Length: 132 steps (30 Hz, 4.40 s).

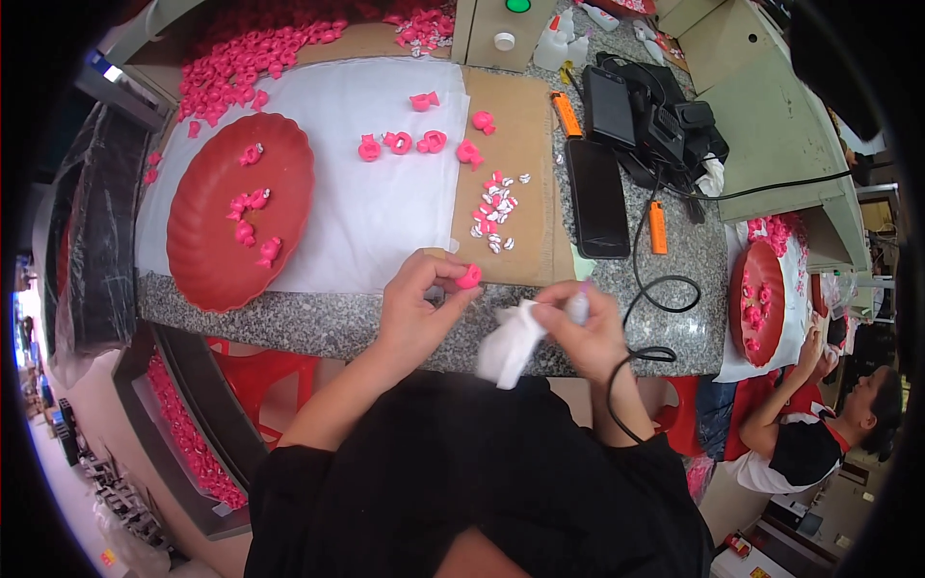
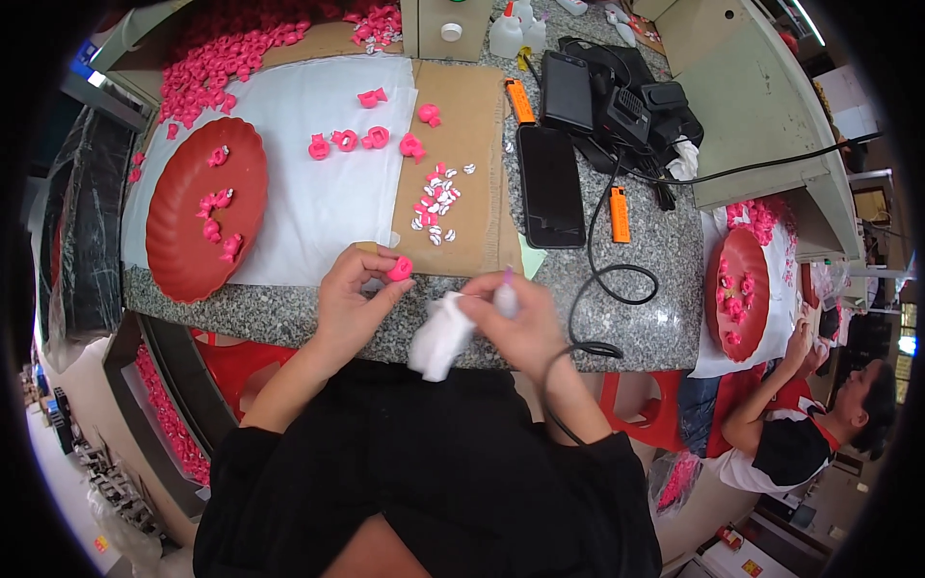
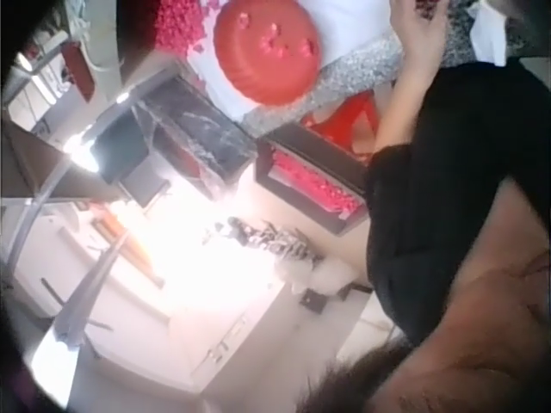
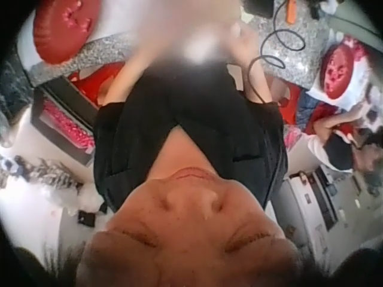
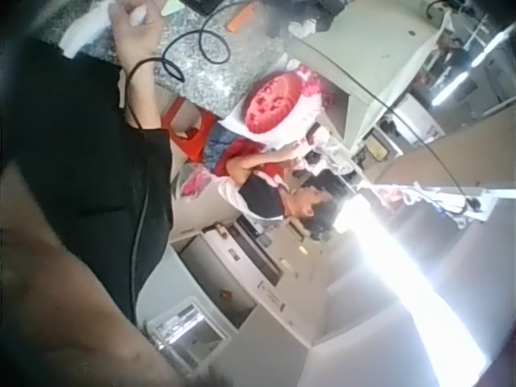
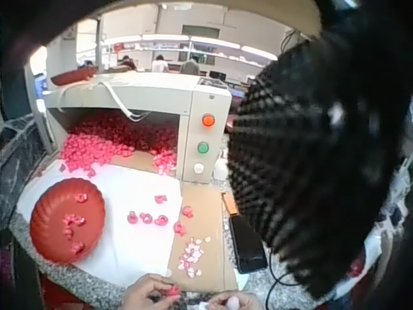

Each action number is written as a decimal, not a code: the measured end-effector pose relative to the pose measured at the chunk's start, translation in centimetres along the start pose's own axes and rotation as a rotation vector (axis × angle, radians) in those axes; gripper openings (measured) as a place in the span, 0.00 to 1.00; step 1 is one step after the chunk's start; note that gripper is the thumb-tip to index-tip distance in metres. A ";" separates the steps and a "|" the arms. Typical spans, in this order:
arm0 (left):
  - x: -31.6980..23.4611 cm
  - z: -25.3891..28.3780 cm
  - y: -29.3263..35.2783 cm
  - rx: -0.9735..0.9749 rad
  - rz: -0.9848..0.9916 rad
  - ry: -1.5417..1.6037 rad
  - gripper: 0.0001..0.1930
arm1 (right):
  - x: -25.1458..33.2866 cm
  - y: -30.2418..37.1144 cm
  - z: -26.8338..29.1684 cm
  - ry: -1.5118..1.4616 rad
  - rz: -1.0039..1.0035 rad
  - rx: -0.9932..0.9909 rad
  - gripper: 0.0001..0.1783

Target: The person applies glue from a squeeze bottle onto small figurines, attaches decorative pieces to them by hand, and places the assembled figurines into a tray.

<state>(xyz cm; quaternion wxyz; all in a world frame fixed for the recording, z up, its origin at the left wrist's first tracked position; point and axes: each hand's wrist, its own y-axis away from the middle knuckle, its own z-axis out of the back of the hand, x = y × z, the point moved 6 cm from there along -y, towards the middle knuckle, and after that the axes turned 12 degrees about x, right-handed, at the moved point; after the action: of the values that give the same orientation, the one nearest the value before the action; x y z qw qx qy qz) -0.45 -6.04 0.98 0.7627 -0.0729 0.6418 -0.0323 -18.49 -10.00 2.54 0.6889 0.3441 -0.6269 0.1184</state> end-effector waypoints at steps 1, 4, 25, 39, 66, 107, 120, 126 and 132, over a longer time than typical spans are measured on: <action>0.2 0.0 0.2 -0.017 0.009 0.020 0.10 | -0.4 -0.8 -1.4 -0.184 -0.009 0.063 0.07; 0.4 0.0 0.3 -0.043 0.026 0.093 0.08 | -1.7 -2.1 -4.2 -0.515 -0.006 0.110 0.08; -1.2 0.6 0.8 -0.069 -0.185 -0.315 0.10 | -2.7 -3.5 -5.5 -0.633 -0.037 0.077 0.07; 1.2 0.9 0.6 -0.081 -0.052 0.227 0.09 | -1.6 -1.7 1.0 -0.006 -0.057 -0.148 0.11; 2.1 0.1 0.5 0.098 0.290 0.823 0.12 | 3.4 -5.2 -0.4 0.702 0.169 -0.076 0.08; 2.2 0.0 0.8 0.128 0.203 0.814 0.08 | -1.3 -5.5 -5.4 -0.435 -0.189 0.217 0.10; 1.5 -0.1 0.5 0.093 0.276 0.798 0.09 | -1.5 -5.6 -5.2 -0.465 -0.211 0.236 0.09; 1.6 -0.5 0.1 0.066 0.259 0.804 0.11 | -1.3 -5.6 -5.1 -0.429 -0.180 0.192 0.09; 1.8 -0.5 0.4 0.144 0.272 0.796 0.13 | -0.8 -5.7 -3.7 -0.485 -0.069 0.097 0.09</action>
<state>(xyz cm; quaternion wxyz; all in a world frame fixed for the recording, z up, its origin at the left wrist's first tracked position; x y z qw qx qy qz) -0.68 -5.93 -0.89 0.4559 0.0843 0.8860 -0.0017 -12.39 -11.69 0.04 0.5045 0.4162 -0.7555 0.0387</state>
